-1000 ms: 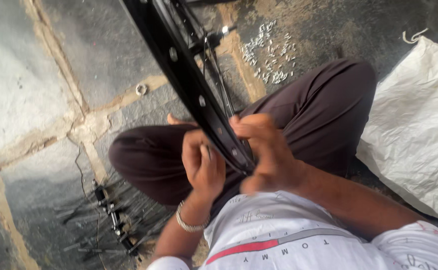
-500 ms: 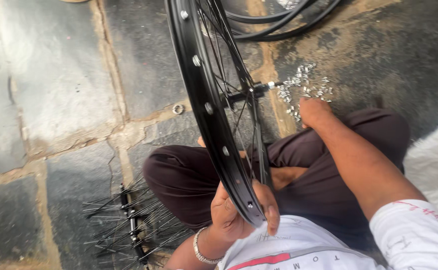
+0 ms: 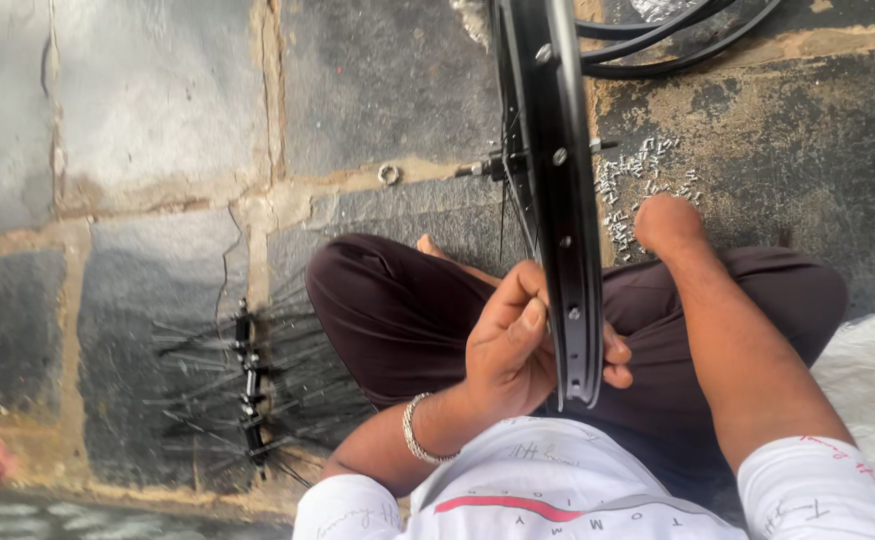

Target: The person sits on the floor and assembles a bicycle wheel by inserting spokes into the rim and hub. They repeatedly pick up small metal nuts and tighten them onto the spoke ends to secure the wheel structure.

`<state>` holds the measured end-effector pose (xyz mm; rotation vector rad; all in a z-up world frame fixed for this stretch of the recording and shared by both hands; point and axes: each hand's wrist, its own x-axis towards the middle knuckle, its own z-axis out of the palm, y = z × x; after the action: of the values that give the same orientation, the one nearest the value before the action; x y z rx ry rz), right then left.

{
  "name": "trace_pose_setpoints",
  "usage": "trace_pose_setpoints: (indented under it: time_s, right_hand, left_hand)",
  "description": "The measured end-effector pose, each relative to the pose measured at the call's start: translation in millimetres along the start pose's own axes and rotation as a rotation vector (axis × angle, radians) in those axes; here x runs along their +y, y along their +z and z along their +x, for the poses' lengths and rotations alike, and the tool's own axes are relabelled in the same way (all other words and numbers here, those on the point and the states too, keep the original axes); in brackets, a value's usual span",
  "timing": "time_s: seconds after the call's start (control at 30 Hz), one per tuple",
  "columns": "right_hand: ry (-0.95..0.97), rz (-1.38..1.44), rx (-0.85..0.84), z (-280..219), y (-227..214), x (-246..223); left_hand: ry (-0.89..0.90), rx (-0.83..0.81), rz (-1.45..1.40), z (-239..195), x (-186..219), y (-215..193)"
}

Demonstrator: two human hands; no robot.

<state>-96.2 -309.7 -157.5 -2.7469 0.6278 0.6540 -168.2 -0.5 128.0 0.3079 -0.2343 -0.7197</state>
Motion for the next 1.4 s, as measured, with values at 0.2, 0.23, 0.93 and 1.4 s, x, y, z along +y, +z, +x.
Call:
trace_pose_setpoints:
  time_s: [0.2,0.23,0.93,1.4]
  right_hand:
    - [0.095,0.358,0.056,-7,-14,2]
    - [0.131,0.452,0.012,-11,-17,0]
    - [-0.088,2.128,-0.048,-133,-51,8]
    - [-0.242,2.061,-0.02,-249,-157,-66]
  left_hand:
    - [0.105,0.003,0.067,8,1,4]
    - [0.093,0.023,0.074,9,2,7]
    - [0.224,0.161,0.35,15,-18,23]
    - [0.295,-0.016,0.508,-5,-61,-26]
